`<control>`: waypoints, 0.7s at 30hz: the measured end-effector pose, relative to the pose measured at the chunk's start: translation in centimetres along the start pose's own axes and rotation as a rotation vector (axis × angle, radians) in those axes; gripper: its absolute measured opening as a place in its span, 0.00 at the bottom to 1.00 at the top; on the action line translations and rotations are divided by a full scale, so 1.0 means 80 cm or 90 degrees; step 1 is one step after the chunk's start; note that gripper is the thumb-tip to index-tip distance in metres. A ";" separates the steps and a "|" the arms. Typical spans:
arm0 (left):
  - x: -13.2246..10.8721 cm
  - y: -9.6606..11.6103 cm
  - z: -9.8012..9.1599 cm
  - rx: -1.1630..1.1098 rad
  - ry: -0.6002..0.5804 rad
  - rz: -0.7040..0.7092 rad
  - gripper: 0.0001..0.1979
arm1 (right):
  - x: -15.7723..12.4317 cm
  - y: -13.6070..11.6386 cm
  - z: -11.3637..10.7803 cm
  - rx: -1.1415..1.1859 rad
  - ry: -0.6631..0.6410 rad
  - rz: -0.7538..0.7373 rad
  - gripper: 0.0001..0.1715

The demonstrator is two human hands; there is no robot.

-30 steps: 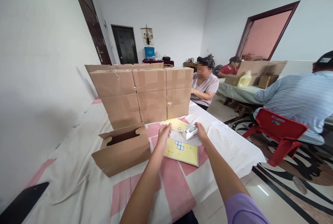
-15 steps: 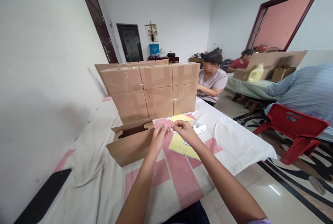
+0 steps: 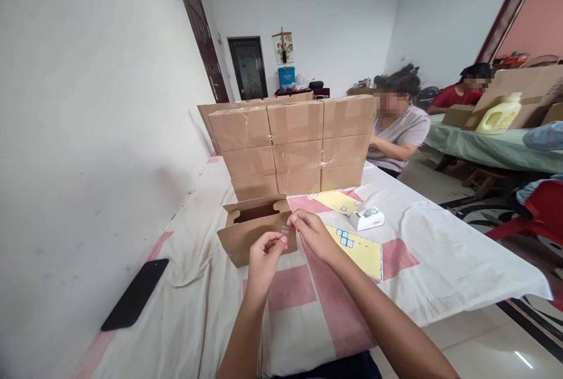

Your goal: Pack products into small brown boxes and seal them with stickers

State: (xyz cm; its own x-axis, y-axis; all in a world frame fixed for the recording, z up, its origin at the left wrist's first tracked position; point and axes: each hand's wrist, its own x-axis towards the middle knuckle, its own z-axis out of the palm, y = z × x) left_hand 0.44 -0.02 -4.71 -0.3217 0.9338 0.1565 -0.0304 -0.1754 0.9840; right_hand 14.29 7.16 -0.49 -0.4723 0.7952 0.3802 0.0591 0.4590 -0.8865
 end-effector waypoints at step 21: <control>0.108 0.035 -0.121 0.896 -0.030 0.240 0.26 | 0.090 -0.033 0.026 -0.127 -0.099 -0.120 0.09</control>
State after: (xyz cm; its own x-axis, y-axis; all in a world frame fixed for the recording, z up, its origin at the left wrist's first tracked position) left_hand -11.58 4.56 -1.38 -0.0692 0.9164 0.3942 0.9890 0.0111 0.1477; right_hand 8.88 10.80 4.04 -0.6189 0.6257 0.4749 0.1220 0.6738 -0.7288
